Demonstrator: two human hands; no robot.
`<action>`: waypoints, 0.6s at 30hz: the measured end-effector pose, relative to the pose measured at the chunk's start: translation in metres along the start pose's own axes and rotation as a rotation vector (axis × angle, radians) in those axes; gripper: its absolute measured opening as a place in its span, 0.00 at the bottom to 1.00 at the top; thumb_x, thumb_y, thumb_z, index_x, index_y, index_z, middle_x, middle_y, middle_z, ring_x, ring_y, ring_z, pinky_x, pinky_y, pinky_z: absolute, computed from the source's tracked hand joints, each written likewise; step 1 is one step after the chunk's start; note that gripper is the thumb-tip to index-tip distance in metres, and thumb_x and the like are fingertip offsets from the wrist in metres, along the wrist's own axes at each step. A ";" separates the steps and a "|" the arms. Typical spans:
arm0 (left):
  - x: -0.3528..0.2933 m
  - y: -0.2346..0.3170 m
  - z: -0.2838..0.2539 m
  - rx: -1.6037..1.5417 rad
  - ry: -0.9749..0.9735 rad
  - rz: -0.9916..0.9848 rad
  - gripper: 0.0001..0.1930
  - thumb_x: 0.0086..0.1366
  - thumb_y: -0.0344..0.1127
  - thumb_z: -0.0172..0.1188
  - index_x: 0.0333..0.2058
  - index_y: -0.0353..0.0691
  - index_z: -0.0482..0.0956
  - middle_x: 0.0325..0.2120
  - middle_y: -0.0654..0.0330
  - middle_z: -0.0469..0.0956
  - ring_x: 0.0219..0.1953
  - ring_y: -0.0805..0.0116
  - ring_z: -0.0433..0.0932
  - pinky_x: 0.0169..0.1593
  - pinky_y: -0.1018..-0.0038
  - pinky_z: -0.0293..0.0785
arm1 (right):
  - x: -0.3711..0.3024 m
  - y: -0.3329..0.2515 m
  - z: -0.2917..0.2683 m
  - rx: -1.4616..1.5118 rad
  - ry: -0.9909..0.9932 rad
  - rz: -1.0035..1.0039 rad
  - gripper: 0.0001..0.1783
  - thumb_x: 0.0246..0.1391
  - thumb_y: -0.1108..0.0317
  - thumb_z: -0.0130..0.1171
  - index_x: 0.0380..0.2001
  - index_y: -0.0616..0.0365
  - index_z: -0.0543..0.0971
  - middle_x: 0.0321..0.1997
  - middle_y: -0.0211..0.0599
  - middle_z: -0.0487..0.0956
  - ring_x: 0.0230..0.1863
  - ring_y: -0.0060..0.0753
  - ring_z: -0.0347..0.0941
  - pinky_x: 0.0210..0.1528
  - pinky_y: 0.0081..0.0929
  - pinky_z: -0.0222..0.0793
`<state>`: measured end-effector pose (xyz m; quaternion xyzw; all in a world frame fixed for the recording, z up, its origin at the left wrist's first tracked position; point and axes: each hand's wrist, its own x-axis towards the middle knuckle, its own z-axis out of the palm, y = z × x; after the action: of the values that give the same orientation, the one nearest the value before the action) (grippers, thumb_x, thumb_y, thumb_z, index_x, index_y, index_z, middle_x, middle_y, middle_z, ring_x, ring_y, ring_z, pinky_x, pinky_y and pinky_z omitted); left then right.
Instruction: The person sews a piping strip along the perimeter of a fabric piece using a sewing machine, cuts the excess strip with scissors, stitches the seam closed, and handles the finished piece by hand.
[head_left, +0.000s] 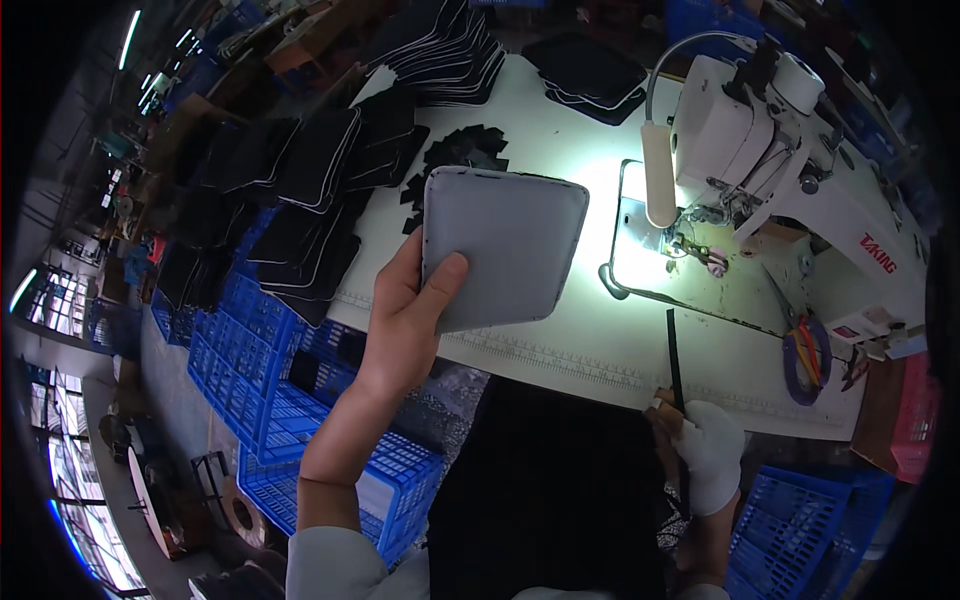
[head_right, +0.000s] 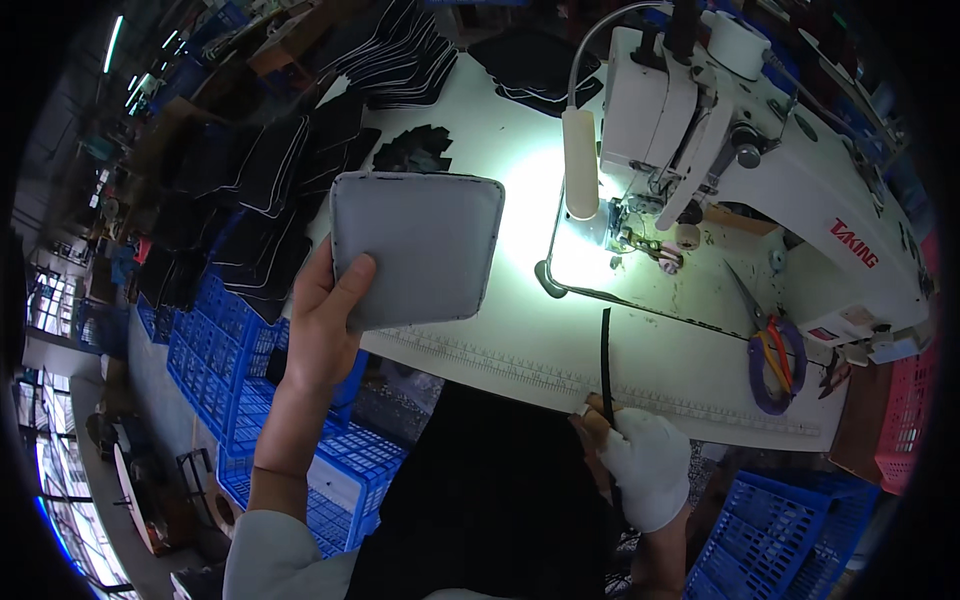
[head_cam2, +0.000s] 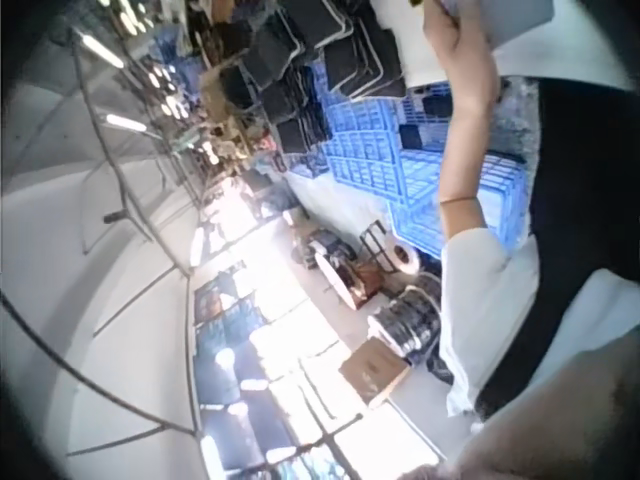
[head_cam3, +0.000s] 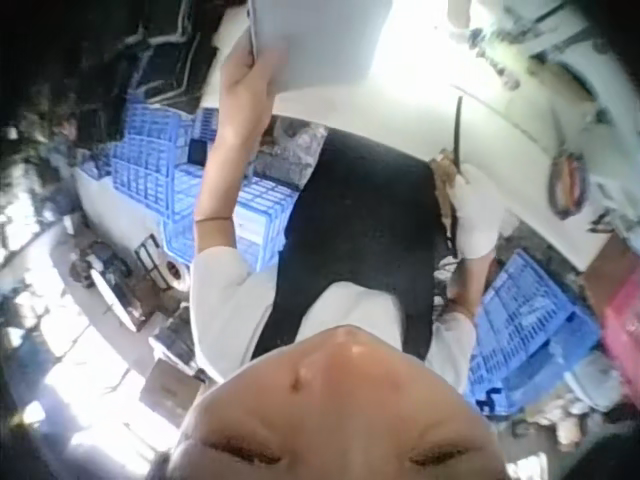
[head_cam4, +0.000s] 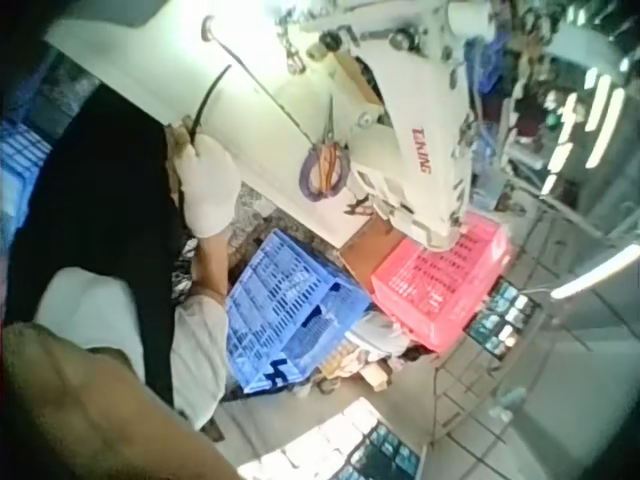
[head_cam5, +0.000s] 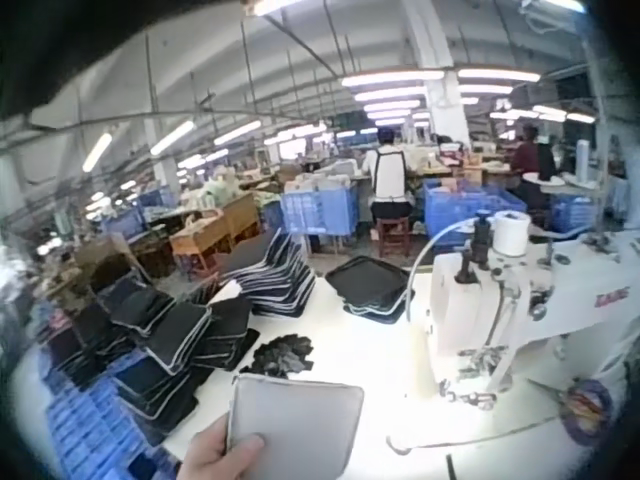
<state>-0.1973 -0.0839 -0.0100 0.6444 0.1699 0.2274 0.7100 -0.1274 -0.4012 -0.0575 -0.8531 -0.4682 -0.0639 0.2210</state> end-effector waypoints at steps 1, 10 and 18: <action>0.001 0.003 0.001 0.211 -0.014 0.064 0.19 0.75 0.31 0.51 0.59 0.27 0.70 0.45 0.55 0.80 0.46 0.74 0.77 0.52 0.76 0.73 | 0.001 0.001 0.000 -0.006 -0.007 0.001 0.16 0.50 0.67 0.69 0.44 0.45 0.79 0.29 0.33 0.79 0.26 0.41 0.77 0.24 0.37 0.70; 0.060 -0.035 0.036 0.927 -0.423 0.492 0.23 0.64 0.33 0.65 0.57 0.37 0.76 0.54 0.50 0.78 0.57 0.51 0.75 0.62 0.62 0.71 | 0.038 -0.012 0.008 0.050 -0.192 -0.072 0.14 0.52 0.64 0.65 0.43 0.48 0.79 0.38 0.33 0.81 0.34 0.39 0.79 0.31 0.36 0.72; 0.113 -0.076 0.055 0.859 -0.614 0.539 0.10 0.60 0.33 0.65 0.40 0.37 0.83 0.38 0.55 0.78 0.45 0.56 0.76 0.52 0.64 0.73 | 0.073 0.001 0.039 0.208 -0.003 -0.152 0.17 0.49 0.71 0.64 0.45 0.57 0.80 0.41 0.41 0.80 0.52 0.46 0.78 0.43 0.39 0.77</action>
<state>-0.0650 -0.0738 -0.0731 0.9308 -0.1361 0.1136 0.3195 -0.0895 -0.3286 -0.0693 -0.7877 -0.5360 -0.0301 0.3023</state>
